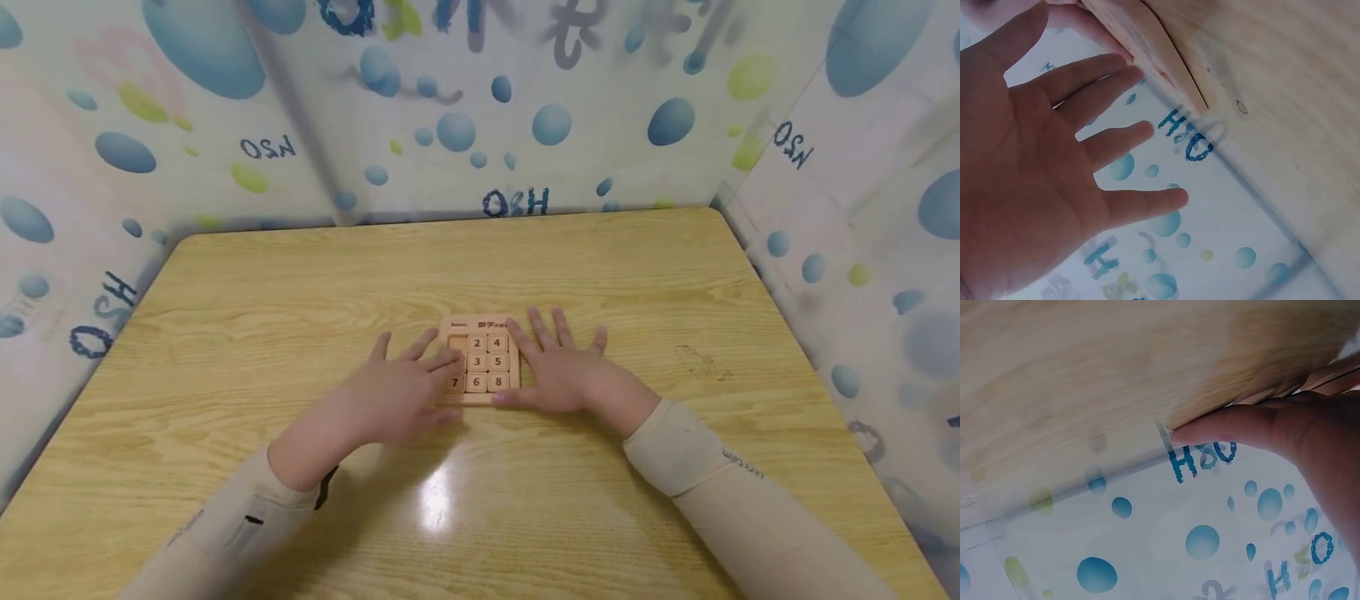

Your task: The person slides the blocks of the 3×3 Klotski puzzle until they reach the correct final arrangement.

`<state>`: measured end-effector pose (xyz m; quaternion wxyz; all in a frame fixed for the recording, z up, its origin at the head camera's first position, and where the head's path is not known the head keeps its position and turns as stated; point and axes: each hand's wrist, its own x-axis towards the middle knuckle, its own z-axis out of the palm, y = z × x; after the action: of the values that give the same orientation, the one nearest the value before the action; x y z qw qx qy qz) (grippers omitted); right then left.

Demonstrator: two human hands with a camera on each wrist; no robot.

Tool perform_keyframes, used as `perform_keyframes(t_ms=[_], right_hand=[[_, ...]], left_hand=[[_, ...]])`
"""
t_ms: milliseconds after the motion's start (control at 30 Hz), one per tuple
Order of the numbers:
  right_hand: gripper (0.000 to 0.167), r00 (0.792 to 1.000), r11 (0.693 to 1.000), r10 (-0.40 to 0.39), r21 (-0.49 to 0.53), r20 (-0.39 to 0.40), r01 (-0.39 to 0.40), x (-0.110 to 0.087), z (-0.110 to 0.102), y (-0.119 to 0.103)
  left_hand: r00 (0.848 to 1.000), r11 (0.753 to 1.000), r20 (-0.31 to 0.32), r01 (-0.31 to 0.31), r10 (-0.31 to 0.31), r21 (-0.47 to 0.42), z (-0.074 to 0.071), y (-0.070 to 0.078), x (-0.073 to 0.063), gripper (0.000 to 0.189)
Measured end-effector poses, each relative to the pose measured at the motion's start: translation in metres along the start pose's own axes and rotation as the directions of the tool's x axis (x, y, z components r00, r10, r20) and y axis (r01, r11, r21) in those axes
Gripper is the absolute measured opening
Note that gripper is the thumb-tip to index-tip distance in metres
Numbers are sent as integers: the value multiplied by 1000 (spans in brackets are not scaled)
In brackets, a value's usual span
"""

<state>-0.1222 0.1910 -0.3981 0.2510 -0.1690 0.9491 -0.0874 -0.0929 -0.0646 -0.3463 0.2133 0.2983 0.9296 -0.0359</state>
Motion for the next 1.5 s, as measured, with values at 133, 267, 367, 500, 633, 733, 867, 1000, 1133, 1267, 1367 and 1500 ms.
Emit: perform_keyframes(t_ms=[133, 267, 367, 500, 633, 733, 867, 1000, 1133, 1267, 1367, 1500], right_hand=[[122, 1000, 1000, -1, 2, 3, 1, 0, 0, 0], [122, 1000, 1000, -5, 11, 5, 5, -1, 1, 0], [121, 1000, 1000, -2, 9, 4, 2, -1, -1, -1], [121, 1000, 1000, 2, 8, 5, -2, -3, -4, -1], [122, 1000, 1000, -4, 10, 7, 4, -2, -3, 0], [121, 1000, 1000, -7, 10, 5, 7, -1, -3, 0], [121, 1000, 1000, -9, 11, 7, 9, 0, -2, -2], [122, 1000, 1000, -6, 8, 13, 6, -1, -2, -4], [122, 1000, 1000, -10, 9, 13, 10, -2, -4, -7], [121, 1000, 1000, -6, 7, 5, 6, -1, -5, -7], [122, 1000, 1000, 2, 7, 5, -2, -1, -4, -5], [122, 1000, 1000, 4, 18, 14, -4, -1, -1, -3]], left_hand=[[999, 999, -23, -38, 38, 3, -6, -3, 19, 76], [999, 999, -9, -36, 36, -9, -2, -10, 29, 76], [1000, 1000, 0, 1, -1, 9, 0, -18, 25, 76], [999, 997, 0, 45, -45, 59, 1, -22, 16, 77], [1000, 999, -6, -23, 23, 44, 1, -14, 11, 75], [997, 997, -6, -72, 72, 21, 1, -7, 12, 73], [999, 999, -8, -40, 40, 20, 1, -6, 21, 71], [1000, 999, -16, -15, 16, 31, -3, -9, 30, 70], [1000, 1000, 2, -8, 7, 17, -6, -13, 29, 72], [999, 999, 5, 37, -37, 11, -7, -20, 20, 75], [998, 998, 2, 60, -60, 15, -6, -25, 13, 75], [998, 998, 7, 62, -62, 3, -1, -29, 5, 76]])
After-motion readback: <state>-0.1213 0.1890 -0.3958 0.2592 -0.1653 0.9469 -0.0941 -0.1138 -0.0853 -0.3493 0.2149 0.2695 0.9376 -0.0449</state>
